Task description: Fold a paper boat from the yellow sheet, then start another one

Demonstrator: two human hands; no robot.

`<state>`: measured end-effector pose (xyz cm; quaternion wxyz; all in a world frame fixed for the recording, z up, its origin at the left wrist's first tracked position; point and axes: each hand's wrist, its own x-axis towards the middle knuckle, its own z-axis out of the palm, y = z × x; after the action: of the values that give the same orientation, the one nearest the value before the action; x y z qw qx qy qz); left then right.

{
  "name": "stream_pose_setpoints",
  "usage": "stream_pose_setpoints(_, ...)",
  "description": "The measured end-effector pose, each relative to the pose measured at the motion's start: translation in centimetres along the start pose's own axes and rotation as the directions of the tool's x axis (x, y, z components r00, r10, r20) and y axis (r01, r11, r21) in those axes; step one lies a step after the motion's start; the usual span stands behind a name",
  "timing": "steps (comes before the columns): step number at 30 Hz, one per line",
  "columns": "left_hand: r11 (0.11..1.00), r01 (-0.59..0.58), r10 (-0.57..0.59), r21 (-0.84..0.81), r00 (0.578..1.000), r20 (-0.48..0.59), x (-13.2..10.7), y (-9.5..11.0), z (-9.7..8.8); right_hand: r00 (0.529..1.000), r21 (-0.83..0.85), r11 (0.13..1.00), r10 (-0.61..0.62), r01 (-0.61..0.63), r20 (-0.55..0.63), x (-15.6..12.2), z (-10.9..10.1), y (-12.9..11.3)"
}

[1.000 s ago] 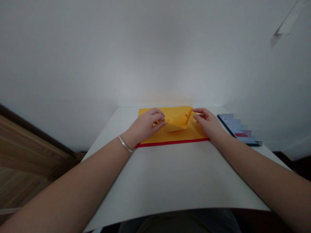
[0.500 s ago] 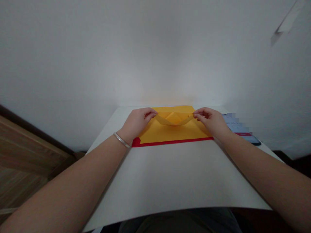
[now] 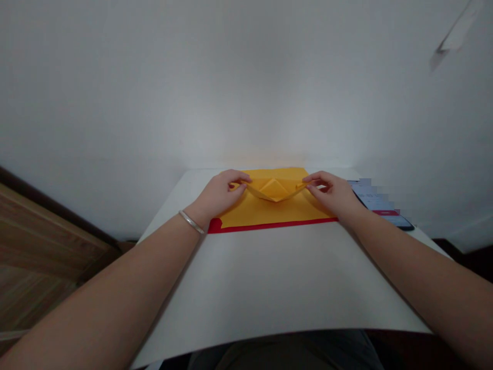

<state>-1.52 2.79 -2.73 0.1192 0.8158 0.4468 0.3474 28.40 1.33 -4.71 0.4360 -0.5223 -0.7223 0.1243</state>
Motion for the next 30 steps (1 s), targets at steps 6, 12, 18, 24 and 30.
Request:
stream_pose_setpoints(6, 0.995, -0.083, 0.083, -0.058, 0.997, -0.001, 0.0, 0.4, 0.0, 0.999, -0.044, 0.999, 0.009, -0.007, 0.046, -0.4, -0.2, -1.0)
stream_pose_setpoints(12, 0.984, 0.101, -0.112, -0.144, 0.991, -0.073, 0.0, 0.5, 0.0, 0.998, -0.106, 0.994, 0.027, -0.02, 0.064, -0.4, -0.2, -1.3)
stream_pose_setpoints(18, 0.948, 0.277, -0.291, -0.153, 0.954, -0.075, 0.1, 0.2, 0.7, 1.0, -0.339, 0.941, 0.011, -0.002, 0.025, -0.2, -1.0, -3.1)
stream_pose_setpoints(24, 0.976, -0.091, 0.047, 0.2, 0.976, 0.214, -0.4, 0.4, 1.4, 0.995, -0.722, 0.686, 0.091, -0.082, -0.027, 0.1, -3.0, -5.1)
stream_pose_setpoints(30, 0.89, -0.353, 0.185, 0.288, 0.858, 0.48, -1.5, 0.9, 2.3, 0.974, -0.827, 0.529, 0.211, -0.189, -0.088, 0.6, -4.3, -3.4)
